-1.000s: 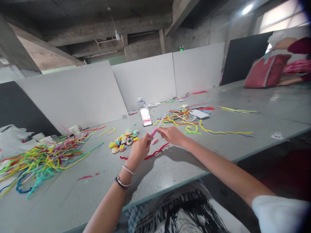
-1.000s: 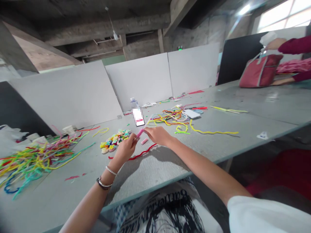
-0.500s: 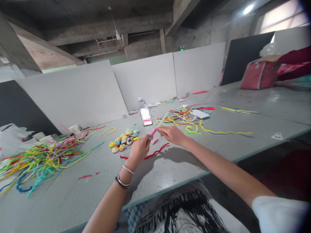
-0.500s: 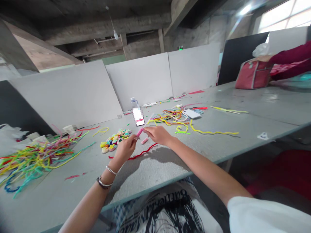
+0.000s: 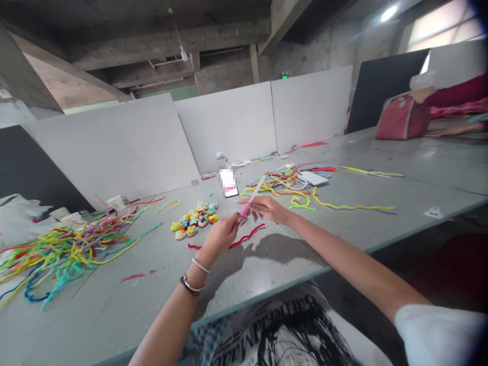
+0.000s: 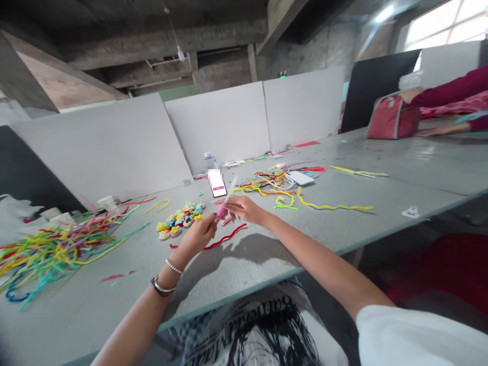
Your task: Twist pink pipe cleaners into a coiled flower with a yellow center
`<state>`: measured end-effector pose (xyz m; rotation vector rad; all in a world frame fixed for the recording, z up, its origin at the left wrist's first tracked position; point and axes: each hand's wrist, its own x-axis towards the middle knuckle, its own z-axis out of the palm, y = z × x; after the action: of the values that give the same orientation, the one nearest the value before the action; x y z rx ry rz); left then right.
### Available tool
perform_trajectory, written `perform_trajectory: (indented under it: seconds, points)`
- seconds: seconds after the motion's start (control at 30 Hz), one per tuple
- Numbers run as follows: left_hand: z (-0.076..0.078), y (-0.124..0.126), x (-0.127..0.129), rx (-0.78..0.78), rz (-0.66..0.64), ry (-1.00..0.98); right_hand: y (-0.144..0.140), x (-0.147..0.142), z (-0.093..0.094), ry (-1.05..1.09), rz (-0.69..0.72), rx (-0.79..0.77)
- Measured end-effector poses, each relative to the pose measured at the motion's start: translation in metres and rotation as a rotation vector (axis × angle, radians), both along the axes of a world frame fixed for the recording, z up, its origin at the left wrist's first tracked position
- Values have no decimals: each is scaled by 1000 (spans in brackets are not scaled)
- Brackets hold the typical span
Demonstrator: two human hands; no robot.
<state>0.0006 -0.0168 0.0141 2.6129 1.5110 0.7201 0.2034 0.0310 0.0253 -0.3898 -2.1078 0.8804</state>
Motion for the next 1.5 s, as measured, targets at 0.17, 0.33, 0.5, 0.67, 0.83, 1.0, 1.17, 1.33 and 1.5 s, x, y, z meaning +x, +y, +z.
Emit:
perform_trajectory:
  seconds: [0.17, 0.33, 0.5, 0.67, 0.83, 1.0, 1.17, 1.33, 1.5]
  points:
    - [-2, 0, 1, 50, 38, 110, 7, -2, -3, 74, -9, -100]
    - [-1, 1, 4, 187, 198, 93, 16, -7, -7, 173, -113, -137]
    - [0, 2, 5, 229, 176, -7, 12, -7, -4, 198, -147, -165]
    - [-2, 2, 3, 254, 142, 15, 9, -5, -4, 215, -199, -140]
    - [-4, 1, 2, 230, 154, 28, 11, -5, -5, 196, -215, -113]
    - [-6, 3, 1, 240, 146, 59, 14, -4, -3, 161, -118, -166]
    - [-6, 5, 0, 204, 149, 141, 12, -2, 0, 130, -71, -177]
    - [-4, 3, 2, 190, 174, 219, 9, 0, 2, 105, -51, -182]
    - [-3, 1, 6, 210, 210, 228, 9, -4, 2, 138, -57, -224]
